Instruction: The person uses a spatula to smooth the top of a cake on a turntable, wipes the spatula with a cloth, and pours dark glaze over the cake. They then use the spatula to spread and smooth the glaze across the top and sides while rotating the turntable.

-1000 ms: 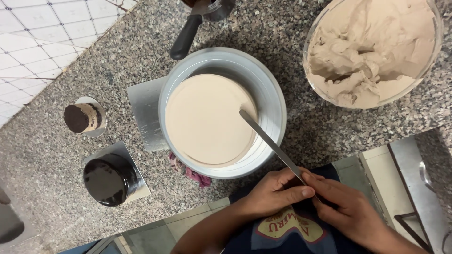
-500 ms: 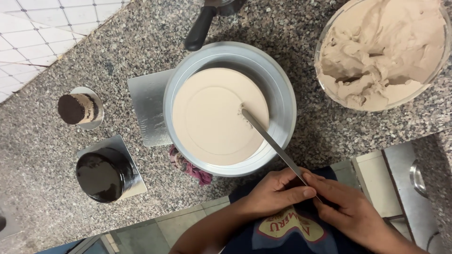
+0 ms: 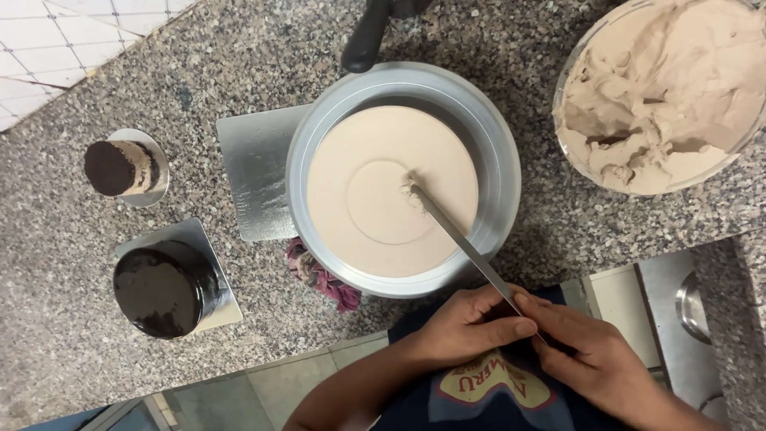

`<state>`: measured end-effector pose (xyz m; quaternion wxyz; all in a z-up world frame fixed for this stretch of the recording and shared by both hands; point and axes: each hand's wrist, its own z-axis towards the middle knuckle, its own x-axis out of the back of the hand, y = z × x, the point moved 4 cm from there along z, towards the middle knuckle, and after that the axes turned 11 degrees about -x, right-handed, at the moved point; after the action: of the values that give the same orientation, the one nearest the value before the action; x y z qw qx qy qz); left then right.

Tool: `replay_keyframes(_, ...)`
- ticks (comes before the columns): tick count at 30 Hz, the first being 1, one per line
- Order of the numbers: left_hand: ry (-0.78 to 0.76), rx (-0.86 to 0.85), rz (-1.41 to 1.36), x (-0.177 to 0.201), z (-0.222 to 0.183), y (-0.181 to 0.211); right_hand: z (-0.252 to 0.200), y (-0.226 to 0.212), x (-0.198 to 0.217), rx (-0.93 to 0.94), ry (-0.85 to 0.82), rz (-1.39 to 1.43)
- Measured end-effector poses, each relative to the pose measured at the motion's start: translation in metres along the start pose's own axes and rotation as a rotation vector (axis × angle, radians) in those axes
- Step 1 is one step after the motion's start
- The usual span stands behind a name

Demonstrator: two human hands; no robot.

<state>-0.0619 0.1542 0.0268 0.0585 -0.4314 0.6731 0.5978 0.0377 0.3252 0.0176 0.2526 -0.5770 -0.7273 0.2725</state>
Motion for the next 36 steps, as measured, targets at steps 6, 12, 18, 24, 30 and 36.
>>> replay_keyframes(6, 0.006, -0.015, -0.017, 0.001, -0.002, 0.003, 0.0, -0.001, 0.0, 0.017, 0.003, -0.019)
replay_keyframes(12, 0.004, -0.025, -0.014, 0.004, -0.004, 0.004, 0.0, -0.011, -0.001, 0.068, 0.016, -0.07)
replay_keyframes(18, 0.009, -0.047, 0.021, 0.006, -0.006, 0.002, -0.001, -0.019, 0.0, 0.022, 0.025, -0.11)
replay_keyframes(24, 0.017, -0.054, 0.023, 0.009, -0.008, -0.001, -0.002, -0.028, -0.003, 0.154, 0.01, -0.083)
replay_keyframes(30, 0.013, -0.067, 0.01, 0.009, -0.009, 0.006, 0.0, -0.022, -0.003, 0.092, -0.017, -0.087)
replay_keyframes(36, -0.204, -0.182, 0.622, 0.023, -0.036, 0.013, 0.001, 0.039, 0.009, -0.116, 0.005, 0.276)
